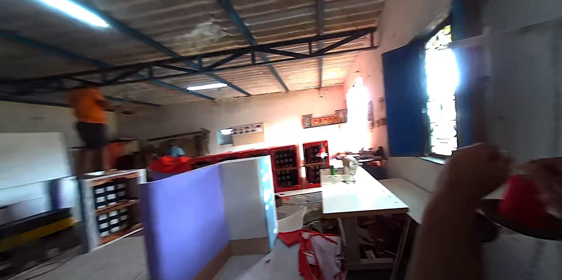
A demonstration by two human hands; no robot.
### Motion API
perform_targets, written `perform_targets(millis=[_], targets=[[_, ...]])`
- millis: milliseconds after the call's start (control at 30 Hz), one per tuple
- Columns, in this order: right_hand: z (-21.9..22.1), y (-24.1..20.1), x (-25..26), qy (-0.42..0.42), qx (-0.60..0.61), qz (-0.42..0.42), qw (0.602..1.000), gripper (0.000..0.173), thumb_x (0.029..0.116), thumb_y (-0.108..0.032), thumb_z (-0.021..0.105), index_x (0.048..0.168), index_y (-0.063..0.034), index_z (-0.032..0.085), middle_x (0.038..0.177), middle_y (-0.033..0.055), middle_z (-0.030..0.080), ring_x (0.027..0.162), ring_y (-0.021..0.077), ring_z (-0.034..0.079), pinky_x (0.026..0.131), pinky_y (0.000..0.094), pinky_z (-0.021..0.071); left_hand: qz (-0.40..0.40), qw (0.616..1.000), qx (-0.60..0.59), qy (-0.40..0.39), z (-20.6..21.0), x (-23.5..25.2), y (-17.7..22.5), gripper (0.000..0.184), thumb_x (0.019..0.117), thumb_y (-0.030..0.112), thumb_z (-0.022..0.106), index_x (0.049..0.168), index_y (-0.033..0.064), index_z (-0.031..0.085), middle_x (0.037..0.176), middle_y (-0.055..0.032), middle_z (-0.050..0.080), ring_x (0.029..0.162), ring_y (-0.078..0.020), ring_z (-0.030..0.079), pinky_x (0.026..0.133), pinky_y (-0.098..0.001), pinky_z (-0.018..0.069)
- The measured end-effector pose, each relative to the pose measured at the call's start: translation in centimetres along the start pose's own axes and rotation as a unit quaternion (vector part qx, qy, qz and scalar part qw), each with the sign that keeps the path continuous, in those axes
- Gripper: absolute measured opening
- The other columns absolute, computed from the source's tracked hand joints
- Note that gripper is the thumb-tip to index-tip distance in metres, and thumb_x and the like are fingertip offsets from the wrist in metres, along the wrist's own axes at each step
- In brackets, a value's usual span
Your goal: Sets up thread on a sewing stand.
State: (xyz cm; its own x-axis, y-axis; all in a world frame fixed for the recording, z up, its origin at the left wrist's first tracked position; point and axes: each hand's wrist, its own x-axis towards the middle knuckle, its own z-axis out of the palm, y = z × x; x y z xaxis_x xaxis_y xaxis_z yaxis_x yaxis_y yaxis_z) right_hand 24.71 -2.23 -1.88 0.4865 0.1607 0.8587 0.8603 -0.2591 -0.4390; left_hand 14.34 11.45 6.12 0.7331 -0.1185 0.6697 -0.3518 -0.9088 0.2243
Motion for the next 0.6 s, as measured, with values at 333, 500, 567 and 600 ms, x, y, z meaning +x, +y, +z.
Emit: perform_targets(millis=[333, 500, 567, 600], targets=[[-1.0, -2.4, -0.6, 0.083, 0.017, -0.016, 0.996, 0.041, 0.0916, -0.012, 0.044, 0.121, -0.0068, 0.071, 0.12, 0.0154, 0.066, 0.114, 0.0391, 0.059, 0.088, 0.0686, 0.0395, -0.127, 0.978, -0.156, -0.053, -1.5, -0.1, 0.9, 0.026, 0.1051, 0.016, 0.057, 0.114, -0.0055, 0.07, 0.104, -0.0184, 0.072, 0.094, -0.0246, 0.07, 0.093, -0.0427, 0.0532], [-0.8, -3.0, -0.6, 0.141, 0.061, -0.067, 0.986, 0.046, 0.1068, -0.035, 0.039, 0.112, -0.0041, 0.072, 0.102, 0.0099, 0.067, 0.101, 0.0265, 0.062, 0.09, 0.0589, 0.0414, -0.141, 0.972, -0.179, -0.057, -1.6, -0.2, 1.2, 0.026, 0.1057, 0.015, 0.056, 0.114, -0.0051, 0.069, 0.103, -0.0167, 0.071, 0.092, -0.0209, 0.068, 0.091, -0.0387, 0.0531], [-0.8, -3.0, -0.7, 0.158, 0.086, -0.083, 0.98, 0.048, 0.1083, -0.036, 0.037, 0.109, -0.0033, 0.072, 0.101, 0.0082, 0.068, 0.1, 0.0217, 0.063, 0.091, 0.0532, 0.0433, -0.148, 0.97, -0.185, -0.059, -1.7, -0.2, 1.5, 0.026, 0.1067, 0.015, 0.053, 0.116, -0.0055, 0.068, 0.105, -0.0161, 0.071, 0.091, -0.019, 0.068, 0.09, -0.0363, 0.053], [-0.9, -3.0, -0.7, 0.163, 0.097, -0.084, 0.978, 0.048, 0.1088, -0.037, 0.036, 0.11, -0.0027, 0.071, 0.101, 0.0084, 0.069, 0.101, 0.0203, 0.064, 0.092, 0.0507, 0.0457, -0.151, 0.968, -0.191, -0.057, -1.7, -0.3, 1.6, 0.026, 0.107, 0.014, 0.052, 0.116, -0.006, 0.067, 0.104, -0.0159, 0.07, 0.09, -0.0178, 0.067, 0.09, -0.0351, 0.0532]])
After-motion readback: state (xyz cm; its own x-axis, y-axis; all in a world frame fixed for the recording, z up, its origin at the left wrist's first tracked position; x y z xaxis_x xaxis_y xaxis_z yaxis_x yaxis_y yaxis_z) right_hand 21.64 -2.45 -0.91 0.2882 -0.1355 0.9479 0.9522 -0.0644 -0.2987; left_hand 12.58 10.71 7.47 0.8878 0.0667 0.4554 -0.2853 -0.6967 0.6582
